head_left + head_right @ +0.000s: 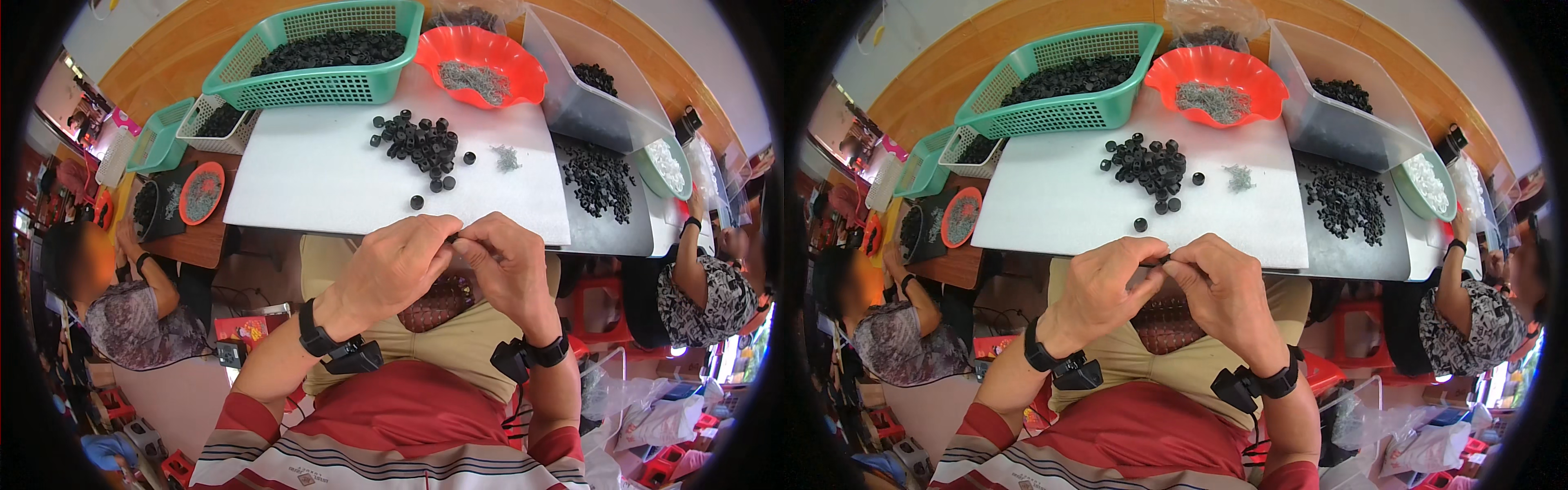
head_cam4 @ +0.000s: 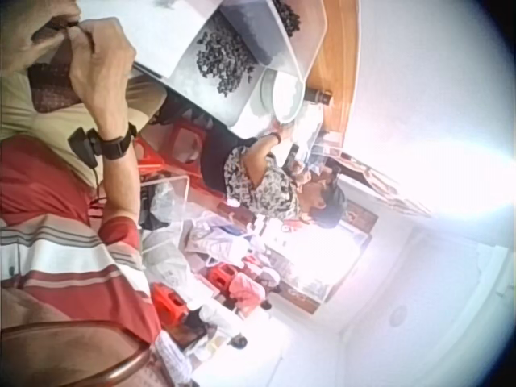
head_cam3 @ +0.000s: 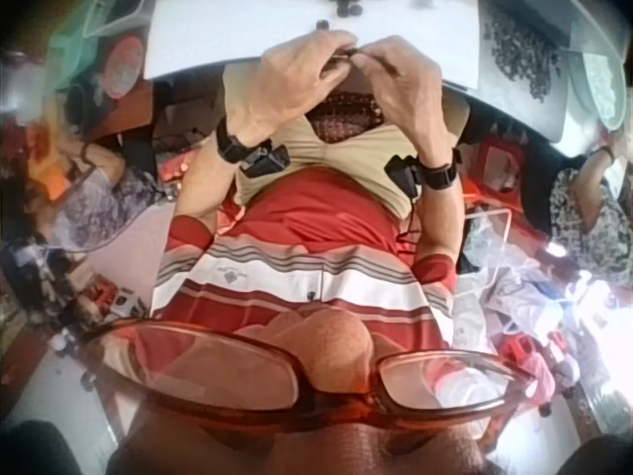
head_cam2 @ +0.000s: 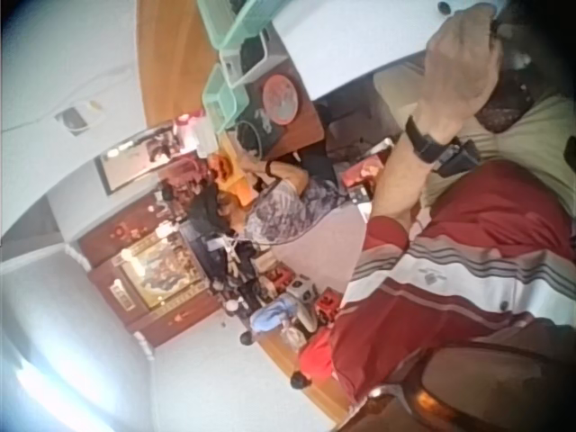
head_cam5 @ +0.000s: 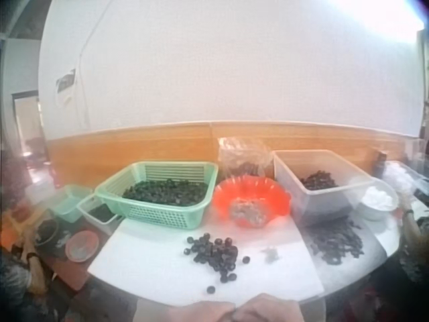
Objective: Insert small metal pins or screws into black plastic components at a workshop table.
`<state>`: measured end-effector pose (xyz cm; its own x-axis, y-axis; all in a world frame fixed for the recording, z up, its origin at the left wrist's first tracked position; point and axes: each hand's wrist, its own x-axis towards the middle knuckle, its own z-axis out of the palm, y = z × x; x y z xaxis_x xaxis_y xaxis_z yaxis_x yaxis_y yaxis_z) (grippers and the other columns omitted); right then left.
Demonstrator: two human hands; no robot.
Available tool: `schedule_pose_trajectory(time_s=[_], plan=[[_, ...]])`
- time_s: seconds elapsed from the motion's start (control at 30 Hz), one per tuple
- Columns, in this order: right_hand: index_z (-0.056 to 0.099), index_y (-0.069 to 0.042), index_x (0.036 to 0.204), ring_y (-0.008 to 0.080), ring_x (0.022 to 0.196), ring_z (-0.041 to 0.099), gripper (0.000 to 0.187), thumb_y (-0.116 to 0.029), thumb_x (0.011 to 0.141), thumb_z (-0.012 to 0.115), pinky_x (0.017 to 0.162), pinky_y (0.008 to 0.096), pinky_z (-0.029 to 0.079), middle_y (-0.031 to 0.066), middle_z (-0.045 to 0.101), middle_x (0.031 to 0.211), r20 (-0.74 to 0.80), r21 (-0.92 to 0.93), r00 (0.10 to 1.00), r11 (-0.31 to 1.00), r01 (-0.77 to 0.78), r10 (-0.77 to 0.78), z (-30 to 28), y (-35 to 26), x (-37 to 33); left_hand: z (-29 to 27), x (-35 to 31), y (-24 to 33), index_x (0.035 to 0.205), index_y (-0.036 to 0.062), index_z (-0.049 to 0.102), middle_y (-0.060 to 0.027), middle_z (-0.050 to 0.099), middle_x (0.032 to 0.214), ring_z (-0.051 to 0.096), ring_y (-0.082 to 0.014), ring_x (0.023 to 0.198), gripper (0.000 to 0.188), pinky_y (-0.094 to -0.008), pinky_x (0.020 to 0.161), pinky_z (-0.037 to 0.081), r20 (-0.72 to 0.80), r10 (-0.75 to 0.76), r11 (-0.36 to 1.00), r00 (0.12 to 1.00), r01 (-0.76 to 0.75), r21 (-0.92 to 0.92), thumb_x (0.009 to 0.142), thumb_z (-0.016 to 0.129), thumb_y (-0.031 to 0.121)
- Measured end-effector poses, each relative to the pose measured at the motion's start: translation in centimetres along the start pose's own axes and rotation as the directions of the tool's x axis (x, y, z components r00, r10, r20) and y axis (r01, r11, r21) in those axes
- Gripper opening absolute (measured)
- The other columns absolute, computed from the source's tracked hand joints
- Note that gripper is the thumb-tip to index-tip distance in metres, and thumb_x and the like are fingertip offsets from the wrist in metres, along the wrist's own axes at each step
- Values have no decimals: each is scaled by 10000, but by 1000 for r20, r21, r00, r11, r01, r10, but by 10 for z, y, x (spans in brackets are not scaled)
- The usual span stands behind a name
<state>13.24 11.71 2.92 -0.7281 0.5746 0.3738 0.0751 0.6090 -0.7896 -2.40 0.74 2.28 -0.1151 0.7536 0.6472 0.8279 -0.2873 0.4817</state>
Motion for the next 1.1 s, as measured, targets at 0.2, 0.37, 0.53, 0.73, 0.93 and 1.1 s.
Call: schedule_pose_trajectory(time_s=[0.2,0.37,0.53,0.73,0.93,1.1], plan=[[706,-3,991,131,708,627,113,-22,885,742,640,265,498,65,682,847,55,294,987,942,-160,151,0,14,-6,2,-1,-4,1046,8,668,-114,718,917,717,-213,763,325,-293,671,578,-5,-32,993,999,31,-111,749,784,-59],[712,1,1004,92,730,609,131,-2,880,753,648,230,486,59,671,904,-1,499,985,854,-151,175,4,12,-11,-2,-3,0,1126,1,713,-53,731,949,703,-127,809,268,-236,686,568,234,-466,549,853,487,-680,864,739,-49],[729,-23,1084,104,747,623,235,26,856,762,623,240,492,71,674,971,-145,369,988,923,110,-60,12,7,-11,-2,-4,-3,1126,7,702,-71,725,1021,714,-137,837,235,-261,740,608,421,-532,89,735,543,-835,895,730,-25],[734,-64,1111,148,730,650,304,24,824,782,613,249,513,97,671,985,-174,73,953,961,266,-250,11,6,-11,-1,-11,-6,1117,30,691,-81,723,1052,724,-158,864,208,-288,784,632,553,-503,-233,664,512,-827,917,704,-23],[700,-103,1179,192,695,665,424,-3,785,818,556,291,537,90,659,969,-239,-171,866,897,407,-439,19,11,-11,2,-16,-4,1122,50,688,-77,720,1072,714,-153,921,199,-280,798,623,592,-477,-329,650,492,-806,929,705,9],[680,-83,1156,209,701,674,419,-5,770,823,544,308,544,102,646,981,-257,-265,853,882,389,-453,26,15,-16,5,-19,1,1135,39,687,-51,720,1055,699,-120,913,195,-249,767,599,582,-493,-324,647,484,-813,944,715,69]])
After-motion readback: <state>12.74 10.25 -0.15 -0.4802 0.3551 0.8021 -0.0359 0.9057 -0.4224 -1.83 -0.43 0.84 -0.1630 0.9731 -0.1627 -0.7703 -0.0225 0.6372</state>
